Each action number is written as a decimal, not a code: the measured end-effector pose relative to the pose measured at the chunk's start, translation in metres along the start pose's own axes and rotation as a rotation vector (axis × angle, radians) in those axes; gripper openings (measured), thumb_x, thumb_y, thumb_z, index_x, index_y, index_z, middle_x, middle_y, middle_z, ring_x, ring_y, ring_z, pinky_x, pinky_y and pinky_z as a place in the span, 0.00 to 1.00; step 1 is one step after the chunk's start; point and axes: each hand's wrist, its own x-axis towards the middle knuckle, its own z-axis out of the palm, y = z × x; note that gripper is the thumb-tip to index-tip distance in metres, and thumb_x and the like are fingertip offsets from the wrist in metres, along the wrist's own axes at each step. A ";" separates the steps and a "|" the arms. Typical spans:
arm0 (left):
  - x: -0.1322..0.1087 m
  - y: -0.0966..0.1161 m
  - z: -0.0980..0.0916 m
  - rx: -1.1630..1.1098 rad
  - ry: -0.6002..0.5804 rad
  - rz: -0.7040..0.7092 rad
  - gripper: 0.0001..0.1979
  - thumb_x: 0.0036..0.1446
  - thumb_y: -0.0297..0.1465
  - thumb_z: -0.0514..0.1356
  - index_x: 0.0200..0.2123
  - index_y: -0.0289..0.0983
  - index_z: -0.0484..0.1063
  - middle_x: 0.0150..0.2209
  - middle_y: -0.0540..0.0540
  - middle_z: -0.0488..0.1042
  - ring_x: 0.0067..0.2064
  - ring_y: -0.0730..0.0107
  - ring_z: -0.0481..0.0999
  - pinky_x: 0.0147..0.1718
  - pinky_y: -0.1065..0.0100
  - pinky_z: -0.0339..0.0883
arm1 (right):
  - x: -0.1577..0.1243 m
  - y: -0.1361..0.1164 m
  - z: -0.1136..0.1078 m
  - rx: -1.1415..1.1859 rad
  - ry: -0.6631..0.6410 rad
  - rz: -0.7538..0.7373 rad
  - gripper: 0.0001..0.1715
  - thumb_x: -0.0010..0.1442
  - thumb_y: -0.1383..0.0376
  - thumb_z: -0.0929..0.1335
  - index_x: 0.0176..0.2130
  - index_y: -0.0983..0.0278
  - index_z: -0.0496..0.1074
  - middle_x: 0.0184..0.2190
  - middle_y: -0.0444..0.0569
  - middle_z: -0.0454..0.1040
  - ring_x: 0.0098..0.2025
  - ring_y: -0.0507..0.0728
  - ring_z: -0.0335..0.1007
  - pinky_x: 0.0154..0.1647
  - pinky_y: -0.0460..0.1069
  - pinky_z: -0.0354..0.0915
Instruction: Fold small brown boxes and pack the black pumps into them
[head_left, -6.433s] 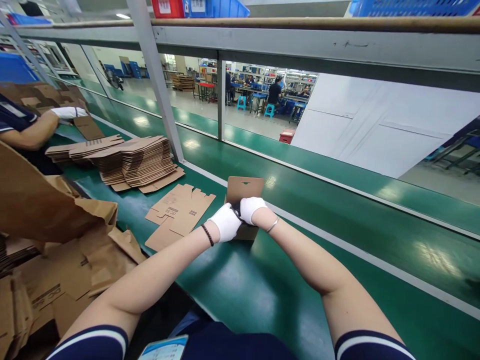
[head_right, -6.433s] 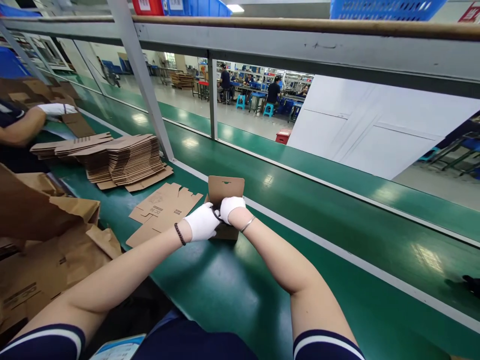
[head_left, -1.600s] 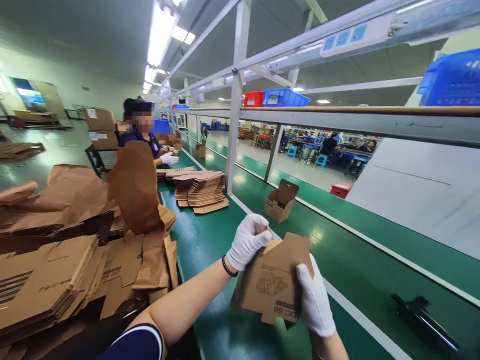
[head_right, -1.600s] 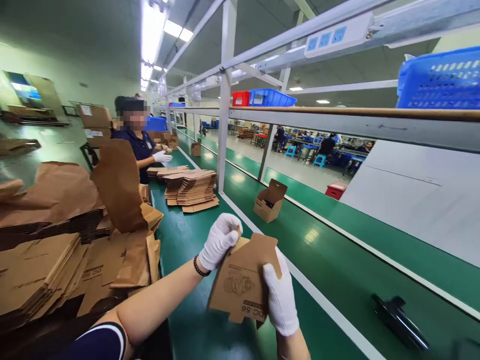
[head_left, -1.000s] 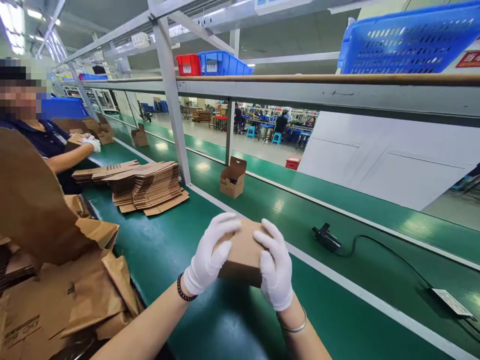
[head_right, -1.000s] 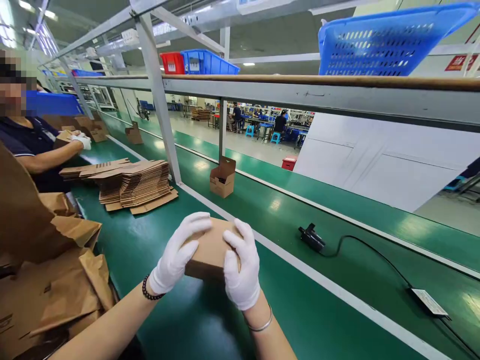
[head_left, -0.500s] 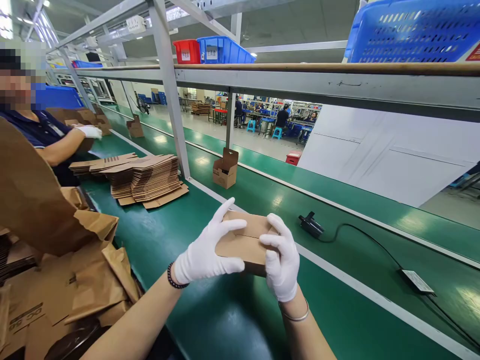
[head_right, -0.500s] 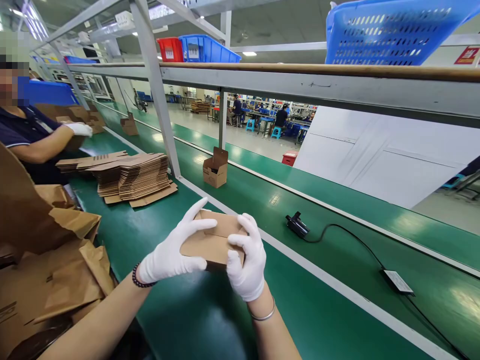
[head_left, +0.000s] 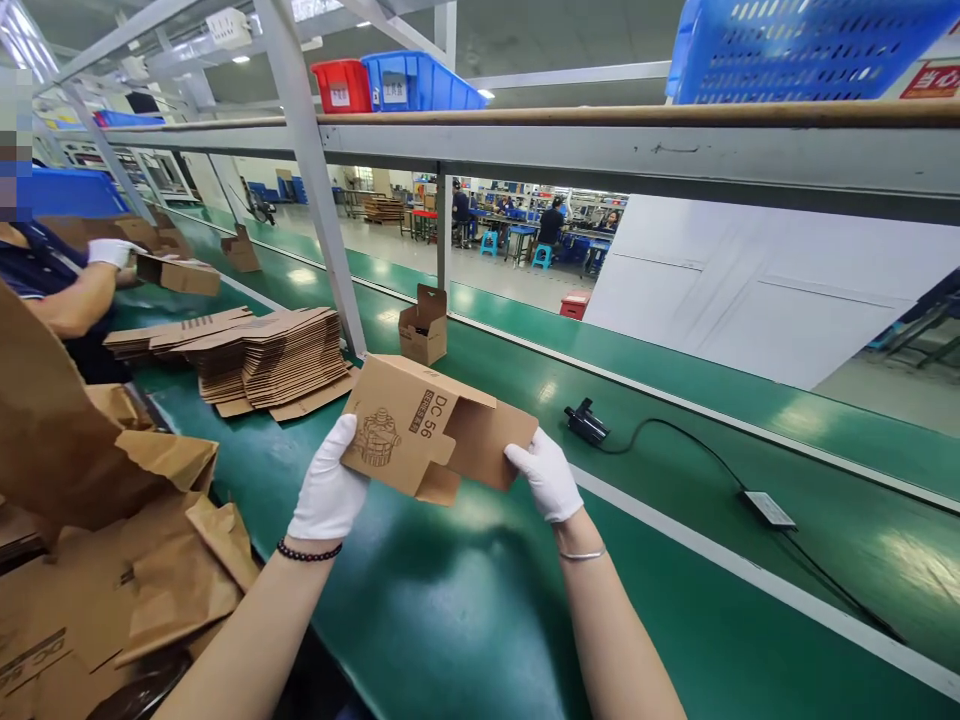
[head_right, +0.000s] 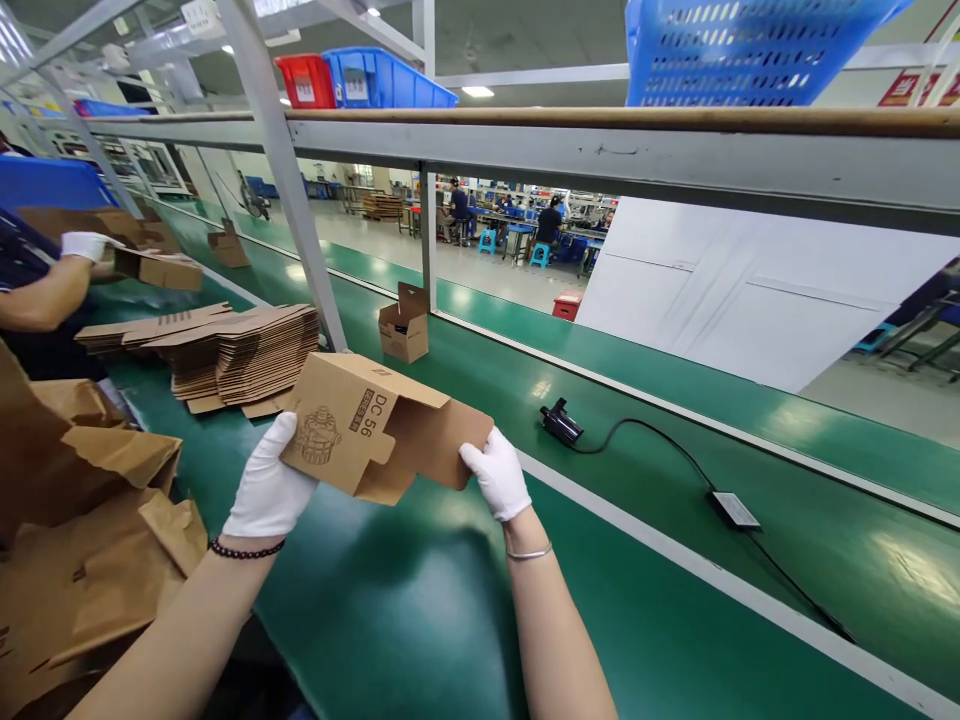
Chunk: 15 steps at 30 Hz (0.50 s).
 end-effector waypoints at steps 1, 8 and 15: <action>-0.001 0.000 0.000 0.004 0.001 -0.005 0.22 0.50 0.42 0.68 0.47 0.41 0.78 0.47 0.47 0.81 0.51 0.54 0.79 0.46 0.61 0.78 | 0.000 -0.001 0.000 -0.070 0.045 -0.018 0.27 0.49 0.59 0.69 0.49 0.64 0.71 0.49 0.53 0.78 0.50 0.64 0.74 0.52 0.57 0.70; -0.003 -0.003 -0.003 -0.025 0.103 -0.117 0.11 0.59 0.36 0.61 0.44 0.43 0.79 0.44 0.50 0.82 0.41 0.66 0.81 0.32 0.73 0.79 | -0.007 -0.020 -0.018 -0.202 -0.216 0.149 0.23 0.45 0.57 0.72 0.41 0.64 0.74 0.34 0.45 0.78 0.35 0.58 0.73 0.36 0.51 0.70; 0.006 -0.023 -0.002 -0.043 0.046 -0.084 0.19 0.59 0.41 0.62 0.52 0.44 0.74 0.51 0.49 0.79 0.54 0.61 0.77 0.47 0.65 0.77 | -0.020 -0.042 -0.095 -0.939 0.361 0.123 0.15 0.48 0.53 0.71 0.28 0.62 0.74 0.38 0.56 0.77 0.45 0.68 0.71 0.48 0.65 0.65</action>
